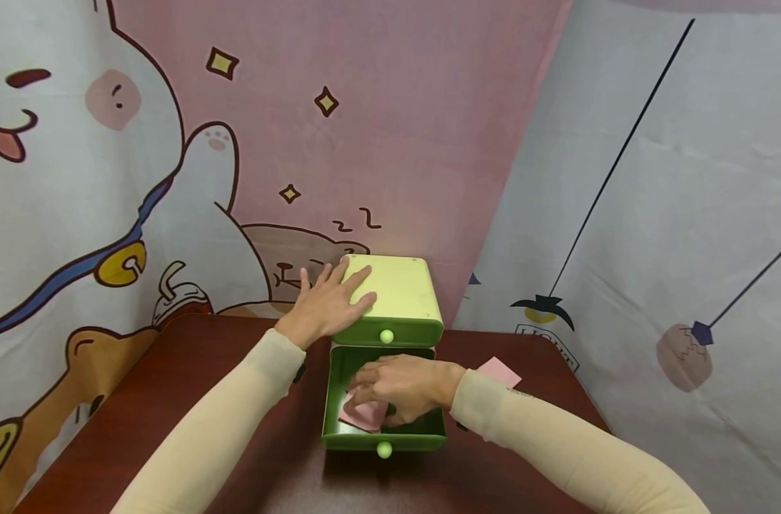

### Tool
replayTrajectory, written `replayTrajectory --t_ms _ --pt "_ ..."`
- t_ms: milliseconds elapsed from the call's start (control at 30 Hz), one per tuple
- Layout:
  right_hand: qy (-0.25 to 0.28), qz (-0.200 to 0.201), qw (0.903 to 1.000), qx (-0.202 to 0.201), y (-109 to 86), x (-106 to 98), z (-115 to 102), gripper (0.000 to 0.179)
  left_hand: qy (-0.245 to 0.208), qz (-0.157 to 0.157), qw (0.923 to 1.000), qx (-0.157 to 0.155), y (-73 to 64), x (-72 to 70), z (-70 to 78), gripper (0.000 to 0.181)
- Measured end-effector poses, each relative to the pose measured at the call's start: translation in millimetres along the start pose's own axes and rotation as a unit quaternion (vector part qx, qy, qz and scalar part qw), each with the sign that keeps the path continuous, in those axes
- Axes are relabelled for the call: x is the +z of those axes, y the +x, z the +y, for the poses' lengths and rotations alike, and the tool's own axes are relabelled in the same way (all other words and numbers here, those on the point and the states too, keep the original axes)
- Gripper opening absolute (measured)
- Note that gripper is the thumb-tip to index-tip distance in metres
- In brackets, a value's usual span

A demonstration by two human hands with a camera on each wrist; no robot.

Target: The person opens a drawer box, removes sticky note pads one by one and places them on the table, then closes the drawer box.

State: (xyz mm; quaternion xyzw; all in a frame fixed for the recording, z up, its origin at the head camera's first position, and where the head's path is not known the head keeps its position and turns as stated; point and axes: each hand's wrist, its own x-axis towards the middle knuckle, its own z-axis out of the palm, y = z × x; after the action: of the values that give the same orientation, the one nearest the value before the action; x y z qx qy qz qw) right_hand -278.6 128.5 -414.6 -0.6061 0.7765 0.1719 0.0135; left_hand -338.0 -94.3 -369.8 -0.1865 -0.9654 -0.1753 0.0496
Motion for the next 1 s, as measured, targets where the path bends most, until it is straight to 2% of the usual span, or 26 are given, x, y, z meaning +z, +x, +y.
replayTrajectory --t_ms 233,433,633,1000 --pt "-0.007 0.015 0.9998 0.013 0.0 2.0 0.6 0.068 -0.001 0.003 1.0000 -0.001 0.2 0.5 0.4 0.078" --pt "-0.002 0.026 0.9995 -0.017 -0.7 6.3 3.8 0.076 0.001 0.001 1.0000 0.000 -0.1 0.1 0.1 0.079" --pt "-0.022 0.024 0.9985 -0.043 -1.6 4.9 5.1 0.079 0.002 0.001 1.0000 0.000 -0.3 -0.7 0.8 0.079" --pt "-0.076 0.020 0.9968 -0.012 0.1 6.8 -1.9 0.063 -0.001 -0.002 1.0000 -0.004 0.3 0.4 0.9 0.078"
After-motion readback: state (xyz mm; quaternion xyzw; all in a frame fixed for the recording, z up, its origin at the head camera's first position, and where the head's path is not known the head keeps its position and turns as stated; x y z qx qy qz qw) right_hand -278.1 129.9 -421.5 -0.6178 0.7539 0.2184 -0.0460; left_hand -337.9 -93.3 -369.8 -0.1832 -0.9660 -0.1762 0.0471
